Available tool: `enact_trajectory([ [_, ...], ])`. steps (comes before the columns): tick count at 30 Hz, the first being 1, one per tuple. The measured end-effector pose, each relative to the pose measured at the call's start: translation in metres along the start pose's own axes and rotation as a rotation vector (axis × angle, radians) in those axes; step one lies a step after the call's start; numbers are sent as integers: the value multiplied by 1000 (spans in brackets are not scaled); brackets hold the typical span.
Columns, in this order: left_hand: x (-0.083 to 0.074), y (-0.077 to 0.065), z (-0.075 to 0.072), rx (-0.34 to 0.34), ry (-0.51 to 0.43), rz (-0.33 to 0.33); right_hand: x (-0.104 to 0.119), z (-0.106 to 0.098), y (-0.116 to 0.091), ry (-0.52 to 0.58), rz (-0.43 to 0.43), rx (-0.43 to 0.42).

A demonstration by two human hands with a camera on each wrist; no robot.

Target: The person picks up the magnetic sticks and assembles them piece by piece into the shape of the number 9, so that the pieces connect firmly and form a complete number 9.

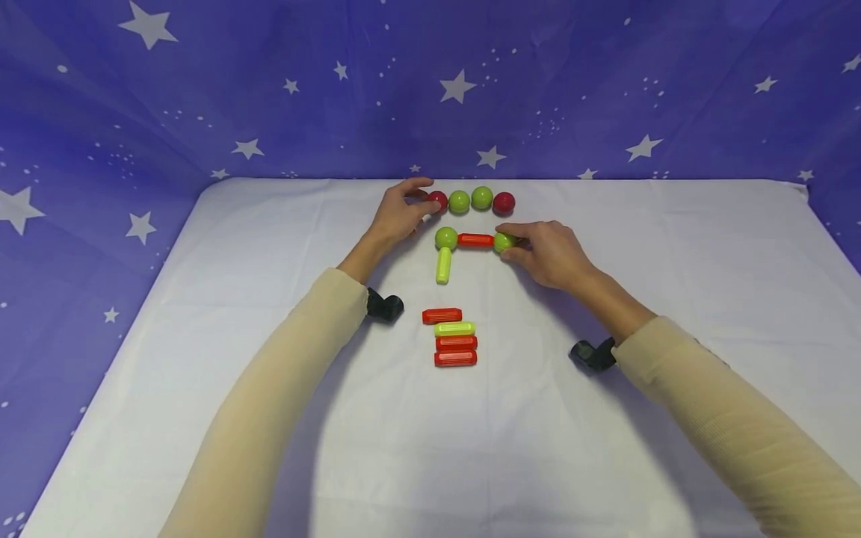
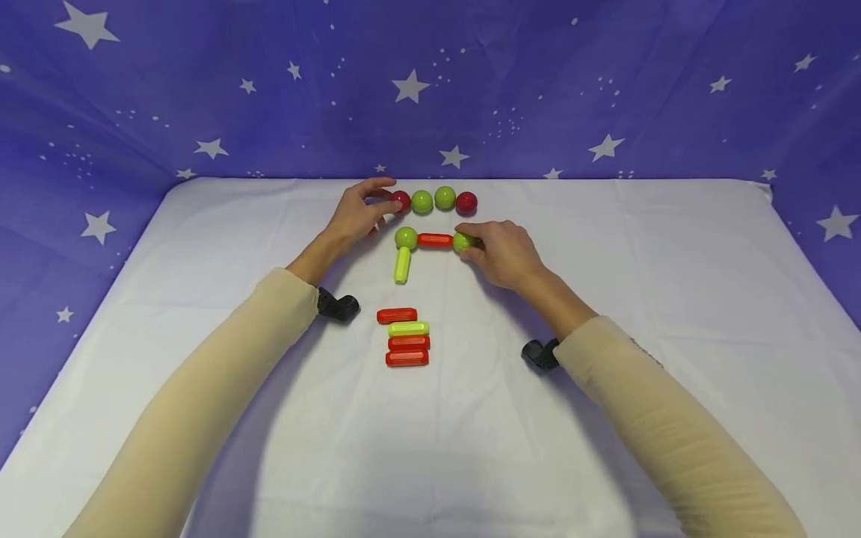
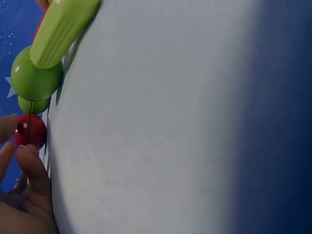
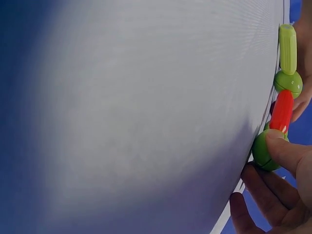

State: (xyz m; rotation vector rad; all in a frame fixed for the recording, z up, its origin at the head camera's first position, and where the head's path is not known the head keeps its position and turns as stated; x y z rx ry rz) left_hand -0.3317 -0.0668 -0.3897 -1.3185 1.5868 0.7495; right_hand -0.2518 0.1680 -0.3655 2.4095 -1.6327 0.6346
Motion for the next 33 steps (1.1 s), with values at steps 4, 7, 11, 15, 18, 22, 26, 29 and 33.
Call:
enact_trajectory([
  [4, 2, 2, 3, 46, 55, -15, -1, 1, -1, -5, 3, 3],
  [7, 2, 2, 3, 48, 78, -16, -1, 1, 0, -7, 1, 2],
  [11, 4, 2, 3, 31, 93, -10, 0, 2, 0, -7, -3, -2],
  [15, 5, 1, 2, 20, 87, -13, 0, 2, 0, -3, -9, -15],
  [18, 5, 2, 2, 16, 63, -24, 0, 2, -1, -2, -22, -29],
  [22, 2, 3, 2, 7, 58, -29, 1, 1, -1, -9, -32, -43],
  [26, 0, 2, 1, 3, 79, -43, 2, 0, -1, -8, -32, -42],
  [29, 0, 0, 1, 4, 65, -50, 2, 0, 0, -4, -30, -37],
  [33, 1, -5, -1, 9, -13, -37, 2, 1, 0, -4, -24, -33],
])
Point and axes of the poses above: each hand's wrist, its own y-axis towards the middle knuckle, its own z-axis out of the palm, x = y × z, the point moved 3 cm from there along y, towards the middle knuckle, and after that the axes turned 6 degrees about x, right-handed, at the moved point
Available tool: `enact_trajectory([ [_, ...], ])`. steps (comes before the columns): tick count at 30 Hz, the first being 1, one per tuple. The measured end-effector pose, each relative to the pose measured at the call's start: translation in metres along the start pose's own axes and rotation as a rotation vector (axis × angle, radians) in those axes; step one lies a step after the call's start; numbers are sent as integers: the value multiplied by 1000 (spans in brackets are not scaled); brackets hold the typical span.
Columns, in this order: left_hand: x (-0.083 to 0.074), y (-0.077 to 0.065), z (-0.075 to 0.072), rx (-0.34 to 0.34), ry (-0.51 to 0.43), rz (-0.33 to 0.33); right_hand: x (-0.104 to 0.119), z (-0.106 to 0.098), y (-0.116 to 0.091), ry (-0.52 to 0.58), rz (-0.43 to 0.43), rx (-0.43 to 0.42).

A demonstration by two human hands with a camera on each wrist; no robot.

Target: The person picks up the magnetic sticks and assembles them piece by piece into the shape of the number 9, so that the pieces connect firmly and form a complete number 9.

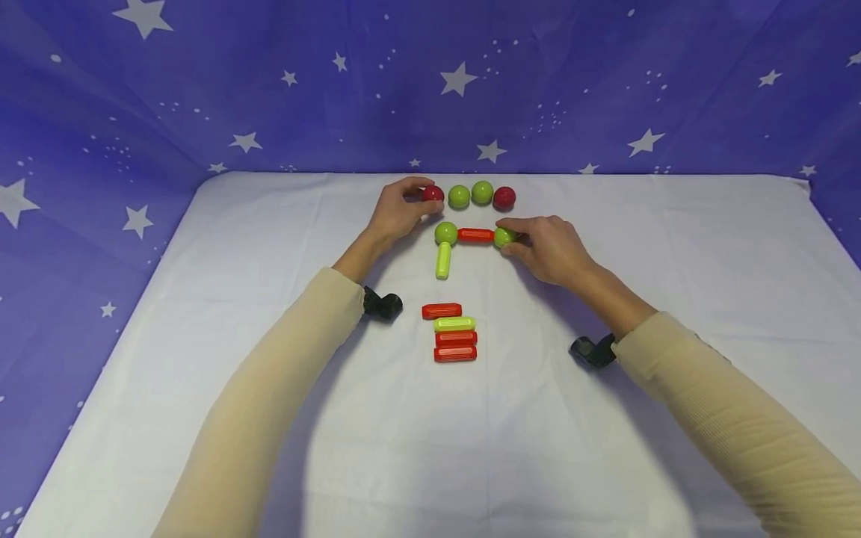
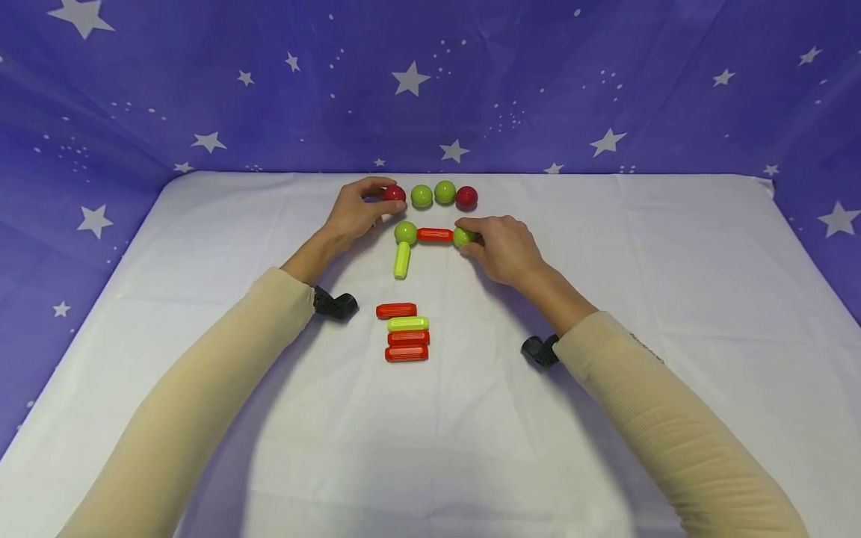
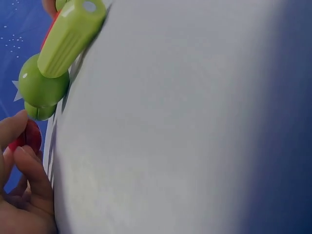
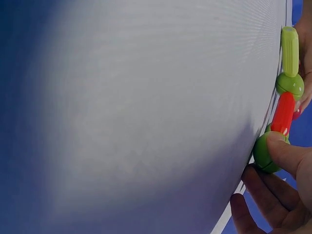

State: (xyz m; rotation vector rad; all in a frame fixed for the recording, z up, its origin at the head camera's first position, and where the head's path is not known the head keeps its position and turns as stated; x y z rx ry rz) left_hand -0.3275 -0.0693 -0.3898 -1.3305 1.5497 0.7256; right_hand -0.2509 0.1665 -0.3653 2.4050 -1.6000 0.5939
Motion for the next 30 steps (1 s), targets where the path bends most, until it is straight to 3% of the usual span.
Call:
enact_trajectory([
  [8, -3, -11, 0, 36, -47, 31, 0, -1, 1, -3, 14, 7],
  [17, -8, -25, 0, -14, -116, 39, -1, 0, 1, -1, 15, 12],
  [25, -2, -52, 1, 34, -236, 2, -1, 0, 0, 4, 5, 7],
  [30, 3, -66, 4, 65, -262, 1, 0, 0, 1, 3, 2, 6],
])
Point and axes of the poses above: each hand's wrist, its own y-axis towards the middle knuckle, its own z-axis out of the palm, x = y × z, the point moved 3 cm from there along y, towards the middle knuckle, and after that the axes turned 6 degrees about x, right-handed, at the moved point
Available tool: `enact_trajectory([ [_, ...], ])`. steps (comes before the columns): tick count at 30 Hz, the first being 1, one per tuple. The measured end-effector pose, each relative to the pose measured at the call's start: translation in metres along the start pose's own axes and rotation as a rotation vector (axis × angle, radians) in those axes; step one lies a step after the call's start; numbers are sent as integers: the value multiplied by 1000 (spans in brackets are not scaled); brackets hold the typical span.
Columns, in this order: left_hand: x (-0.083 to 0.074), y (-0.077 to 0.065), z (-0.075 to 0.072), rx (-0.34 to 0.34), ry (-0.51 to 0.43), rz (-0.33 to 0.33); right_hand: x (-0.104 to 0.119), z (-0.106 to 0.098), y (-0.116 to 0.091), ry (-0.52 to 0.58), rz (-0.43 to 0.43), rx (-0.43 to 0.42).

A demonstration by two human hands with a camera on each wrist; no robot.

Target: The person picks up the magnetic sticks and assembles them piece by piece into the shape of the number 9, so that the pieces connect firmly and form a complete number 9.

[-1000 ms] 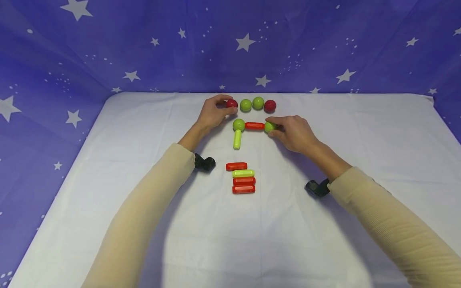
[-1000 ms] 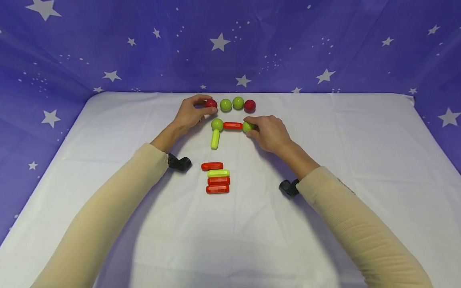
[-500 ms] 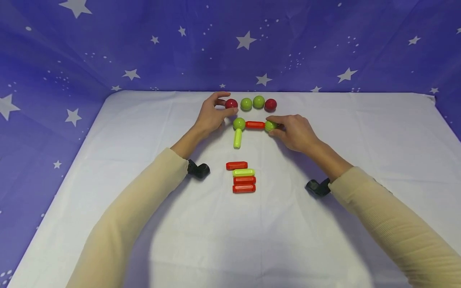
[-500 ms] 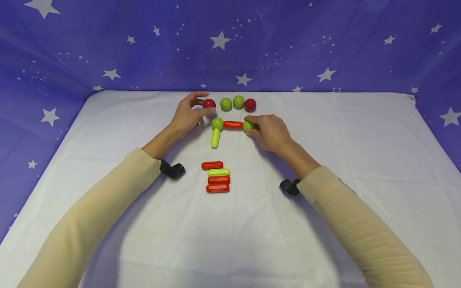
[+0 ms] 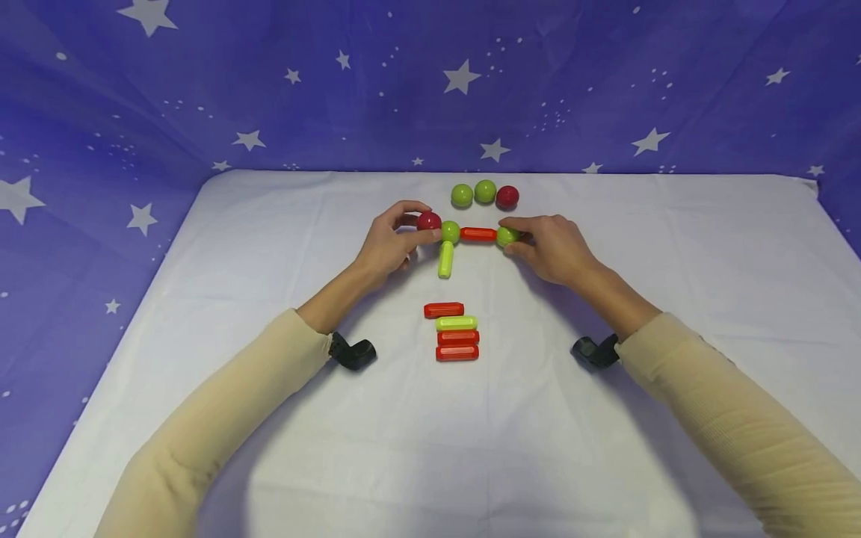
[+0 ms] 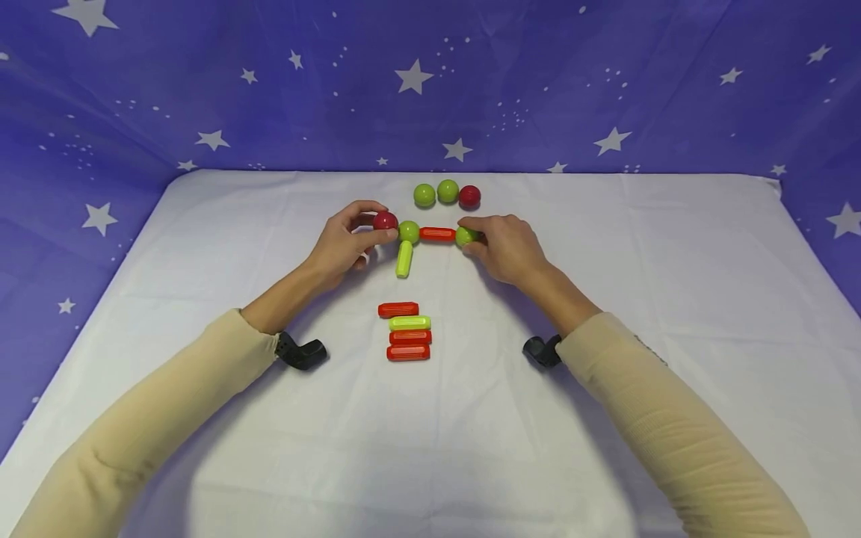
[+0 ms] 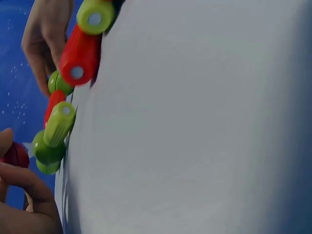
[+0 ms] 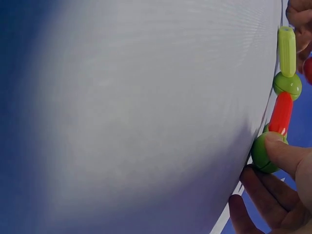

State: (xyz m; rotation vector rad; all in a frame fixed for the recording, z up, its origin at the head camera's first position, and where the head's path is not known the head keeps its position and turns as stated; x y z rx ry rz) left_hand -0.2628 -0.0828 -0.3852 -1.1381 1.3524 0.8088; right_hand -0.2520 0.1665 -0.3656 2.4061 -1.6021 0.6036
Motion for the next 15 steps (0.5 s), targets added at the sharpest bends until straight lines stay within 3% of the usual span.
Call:
enact_trajectory([
  [6, 2, -11, 5, 12, -8, -11, 1, -1, 1, 3, -4, 7],
  [15, 0, -32, 18, 89, 17, -90, 1, -1, 0, -3, 16, 12],
])
Point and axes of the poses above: each hand's wrist, its own y-axis towards the middle knuckle, its own z-axis out of the palm, x = y × z, the point moved 3 cm from there along y, towards the middle knuckle, and after that the axes turned 6 degrees about x, right-handed, at the moved point
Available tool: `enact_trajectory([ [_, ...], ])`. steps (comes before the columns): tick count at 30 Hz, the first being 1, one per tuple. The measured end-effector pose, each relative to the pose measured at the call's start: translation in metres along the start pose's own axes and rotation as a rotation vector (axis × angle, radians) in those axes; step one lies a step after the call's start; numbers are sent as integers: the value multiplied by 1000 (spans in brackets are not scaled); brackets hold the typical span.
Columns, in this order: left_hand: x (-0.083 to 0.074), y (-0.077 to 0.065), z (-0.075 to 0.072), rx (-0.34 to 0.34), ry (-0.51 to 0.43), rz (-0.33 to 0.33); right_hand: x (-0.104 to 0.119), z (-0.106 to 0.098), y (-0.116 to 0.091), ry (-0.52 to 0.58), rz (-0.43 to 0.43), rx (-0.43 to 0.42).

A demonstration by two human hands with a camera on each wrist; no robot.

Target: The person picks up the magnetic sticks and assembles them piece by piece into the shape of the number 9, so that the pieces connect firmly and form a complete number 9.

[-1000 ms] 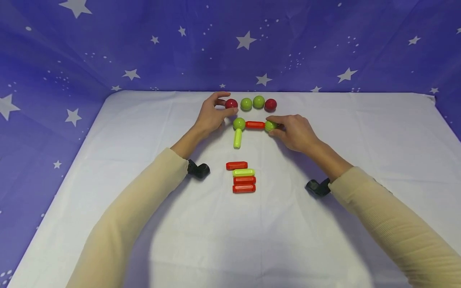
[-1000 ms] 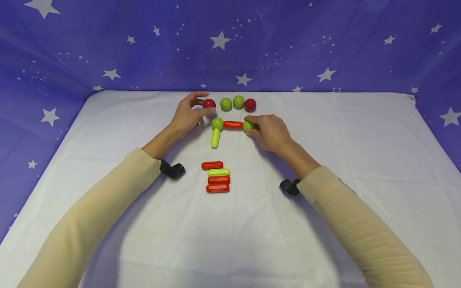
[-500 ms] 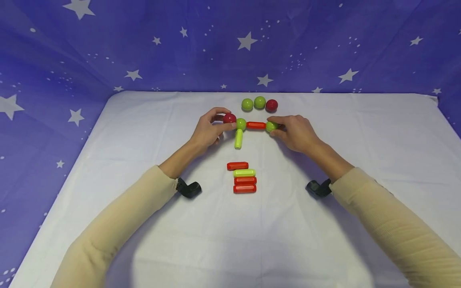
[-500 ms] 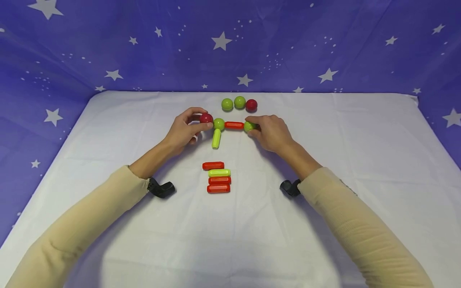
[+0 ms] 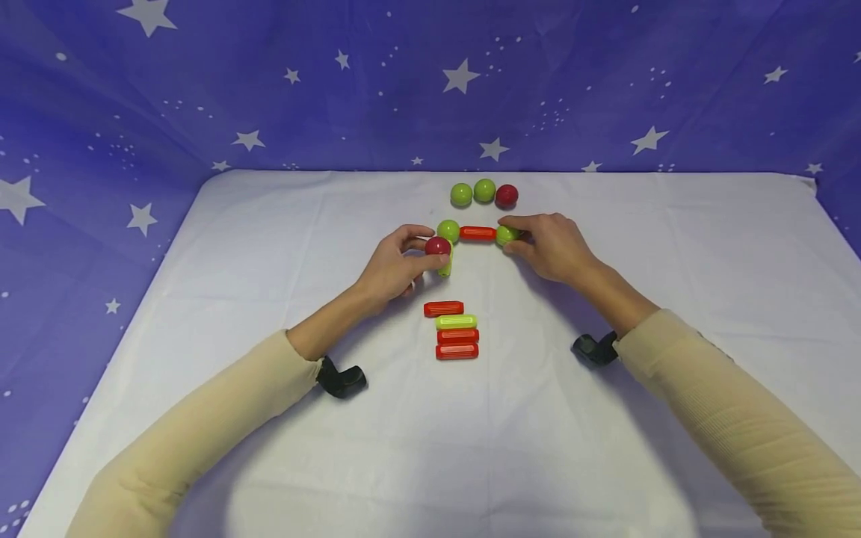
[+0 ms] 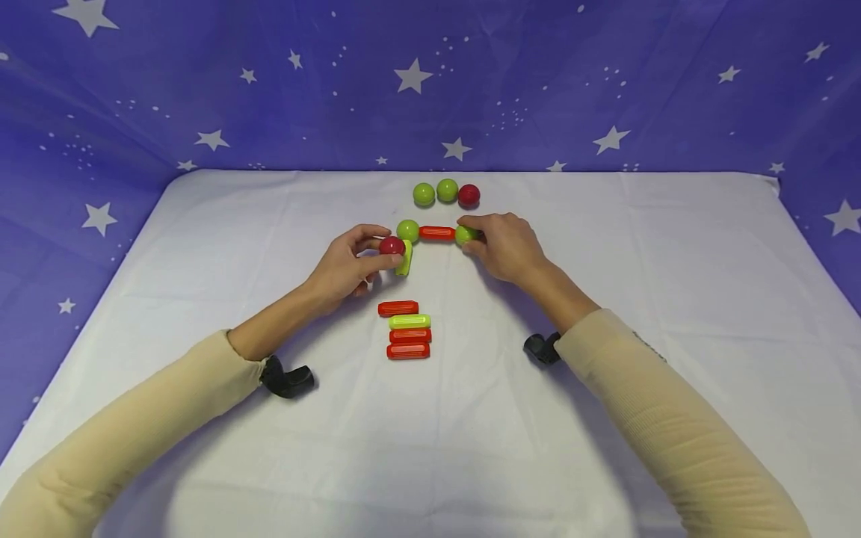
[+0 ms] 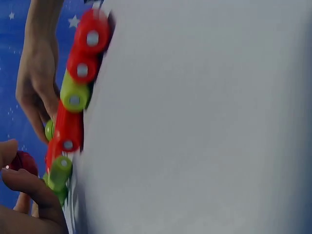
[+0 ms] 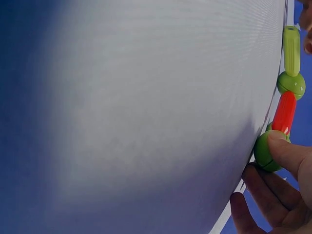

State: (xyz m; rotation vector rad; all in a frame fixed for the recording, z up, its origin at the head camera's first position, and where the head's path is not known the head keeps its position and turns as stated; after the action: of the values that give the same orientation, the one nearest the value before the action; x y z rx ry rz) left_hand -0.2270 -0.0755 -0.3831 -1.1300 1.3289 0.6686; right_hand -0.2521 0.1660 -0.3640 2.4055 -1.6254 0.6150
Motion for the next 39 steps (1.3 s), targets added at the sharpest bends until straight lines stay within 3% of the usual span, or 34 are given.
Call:
enact_trajectory([
  [4, 0, -9, 5, 40, 55, -25, 0, -1, -1, 2, -3, -4],
  [11, 3, -18, 9, 102, 263, 12, 1, 0, -1, 10, -7, -2],
  [23, 7, -18, 10, 175, 411, 49, 2, 0, -2, 2, -10, -6],
  [39, 6, -15, 10, 177, 424, 31, 2, 1, -1, -5, -8, -6],
])
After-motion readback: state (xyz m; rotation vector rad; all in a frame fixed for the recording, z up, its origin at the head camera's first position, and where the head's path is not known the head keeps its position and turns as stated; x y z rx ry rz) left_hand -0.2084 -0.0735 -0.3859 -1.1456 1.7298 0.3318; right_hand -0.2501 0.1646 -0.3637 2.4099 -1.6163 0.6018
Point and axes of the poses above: each hand's wrist, its own y-axis towards the middle knuckle, its own z-axis out of the palm, x = y × z, the point moved 3 cm from there along y, towards the middle knuckle, and after that the axes turned 6 degrees about x, right-handed, at the moved point
